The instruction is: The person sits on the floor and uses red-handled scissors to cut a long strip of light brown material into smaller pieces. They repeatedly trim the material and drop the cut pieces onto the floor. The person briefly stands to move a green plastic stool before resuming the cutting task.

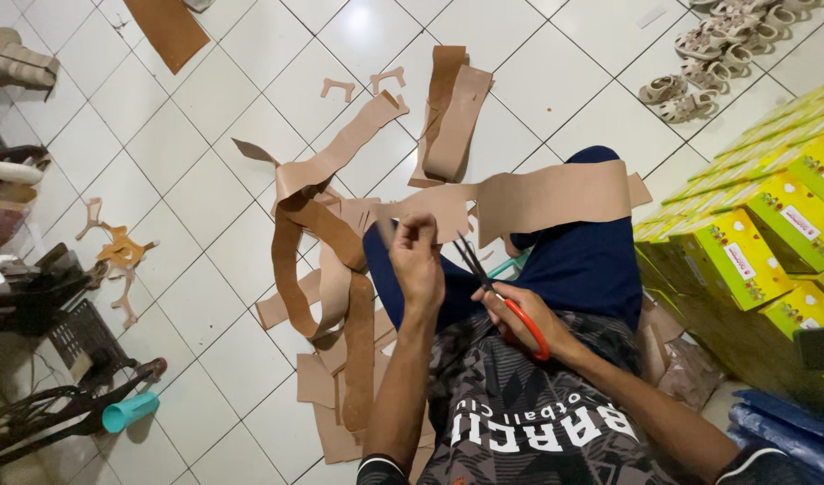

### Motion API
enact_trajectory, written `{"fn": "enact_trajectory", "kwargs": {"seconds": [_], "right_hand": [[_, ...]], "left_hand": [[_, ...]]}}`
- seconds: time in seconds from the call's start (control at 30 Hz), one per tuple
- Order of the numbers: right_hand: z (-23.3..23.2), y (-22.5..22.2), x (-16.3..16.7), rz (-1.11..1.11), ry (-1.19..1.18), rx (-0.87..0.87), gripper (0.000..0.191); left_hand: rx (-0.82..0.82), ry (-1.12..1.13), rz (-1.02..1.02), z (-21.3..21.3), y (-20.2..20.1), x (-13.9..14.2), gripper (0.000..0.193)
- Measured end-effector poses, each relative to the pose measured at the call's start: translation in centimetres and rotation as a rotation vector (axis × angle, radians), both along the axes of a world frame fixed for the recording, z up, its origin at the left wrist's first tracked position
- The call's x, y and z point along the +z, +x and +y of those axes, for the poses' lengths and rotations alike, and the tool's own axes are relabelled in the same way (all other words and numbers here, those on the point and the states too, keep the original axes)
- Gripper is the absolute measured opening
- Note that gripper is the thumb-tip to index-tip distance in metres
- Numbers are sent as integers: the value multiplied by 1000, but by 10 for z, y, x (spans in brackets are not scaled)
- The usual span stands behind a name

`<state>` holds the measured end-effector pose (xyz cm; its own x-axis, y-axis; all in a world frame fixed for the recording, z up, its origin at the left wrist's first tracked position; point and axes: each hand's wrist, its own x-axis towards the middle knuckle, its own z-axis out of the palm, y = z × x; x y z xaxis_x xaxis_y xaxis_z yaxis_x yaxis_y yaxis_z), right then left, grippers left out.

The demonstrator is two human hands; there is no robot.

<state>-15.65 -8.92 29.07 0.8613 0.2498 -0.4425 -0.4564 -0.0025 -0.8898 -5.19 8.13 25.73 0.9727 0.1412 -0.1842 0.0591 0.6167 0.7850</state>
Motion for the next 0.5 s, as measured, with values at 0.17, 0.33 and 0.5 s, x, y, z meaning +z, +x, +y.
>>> {"fn": "enact_trajectory", "kwargs": {"seconds": [0.17, 0.33, 0.5], "right_hand": [[-1, 5, 8, 8, 142, -198, 43], [-1, 8, 19, -6, -12, -155, 43], [2, 8, 26, -10, -24, -159, 42]], "left_hand": [[-102, 295, 36, -22, -21, 32, 49], [-95, 223, 16, -30, -27, 53, 47], [-99, 223, 18, -28, -33, 53, 48]]}}
